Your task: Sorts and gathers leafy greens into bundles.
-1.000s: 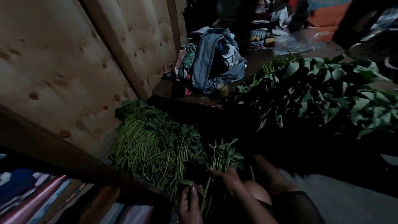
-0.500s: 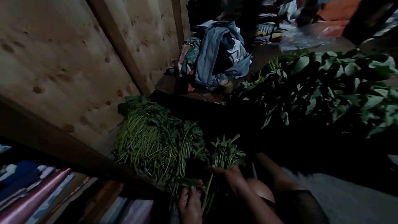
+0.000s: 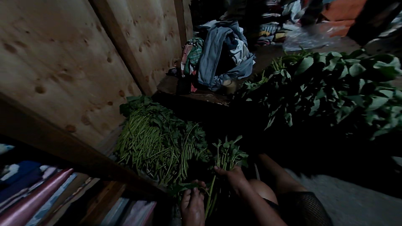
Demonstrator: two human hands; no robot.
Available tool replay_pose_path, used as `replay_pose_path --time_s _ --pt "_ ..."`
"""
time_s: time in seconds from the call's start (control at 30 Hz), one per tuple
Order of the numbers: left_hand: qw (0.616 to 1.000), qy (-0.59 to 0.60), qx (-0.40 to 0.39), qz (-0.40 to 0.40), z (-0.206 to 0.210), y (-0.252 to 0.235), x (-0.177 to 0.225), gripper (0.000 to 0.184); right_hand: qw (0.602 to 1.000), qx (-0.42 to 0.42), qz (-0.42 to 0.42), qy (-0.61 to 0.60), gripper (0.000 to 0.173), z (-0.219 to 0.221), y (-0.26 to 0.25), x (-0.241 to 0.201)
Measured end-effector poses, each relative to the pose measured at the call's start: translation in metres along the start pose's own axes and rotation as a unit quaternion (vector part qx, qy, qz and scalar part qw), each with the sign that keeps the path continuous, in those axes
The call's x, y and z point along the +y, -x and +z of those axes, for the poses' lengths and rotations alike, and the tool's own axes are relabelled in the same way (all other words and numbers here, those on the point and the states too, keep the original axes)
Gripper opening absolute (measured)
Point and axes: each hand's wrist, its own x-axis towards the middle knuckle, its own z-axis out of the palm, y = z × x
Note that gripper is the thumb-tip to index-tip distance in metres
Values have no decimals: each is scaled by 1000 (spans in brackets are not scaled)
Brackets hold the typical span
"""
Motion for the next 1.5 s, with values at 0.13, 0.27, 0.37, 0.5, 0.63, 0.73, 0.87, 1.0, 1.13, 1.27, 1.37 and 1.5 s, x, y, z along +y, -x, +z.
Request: replay_pose_path --time_s 0.13,0.27,0.37,0.5,0.63,0.73,0.87,1.0,1.13,1.27,1.37,1.5 --pt "1000 6 -1 3 -1 -1 -1 31 1000 -2 -2 0 43 -1 -1 1" --pt "1000 -7 -3 3 -2 -1 -2 31 1000 -2 3 5 43 0 1 -1" --pt "999 -25 -18 23 -2 0 -3 32 1000 -2 12 15 42 -1 1 -1" --pt "997 -50 -39 48 -3 0 -3 31 1000 -1 12 11 43 -1 0 1" --pt "988 -95 -81 91 -10 -2 -7 28 1000 -4 11 13 43 -1 -1 1" --pt "982 -116 -91 114 -12 -2 -9 27 1000 -6 12 18 42 -2 -1 0" --pt "972 -150 -112 145 -10 -1 -7 28 1000 -9 6 20 41 -2 -1 2" --pt "961 -184 -124 164 -10 -2 -6 23 1000 -11 14 22 40 -2 -1 0" --pt "957 -284 -17 -52 4 -2 9 29 999 -4 27 38 42 -2 -1 -1" --pt "921 -334 -116 -165 -6 -2 15 29 1000 1 14 23 41 -2 0 0" --pt "891 -390 -184 -143 -14 5 18 22 1000 6 13 23 41 -2 2 -2" --pt "845 -479 -234 -40 -26 11 20 22 1000 17 10 22 40 0 4 -3"
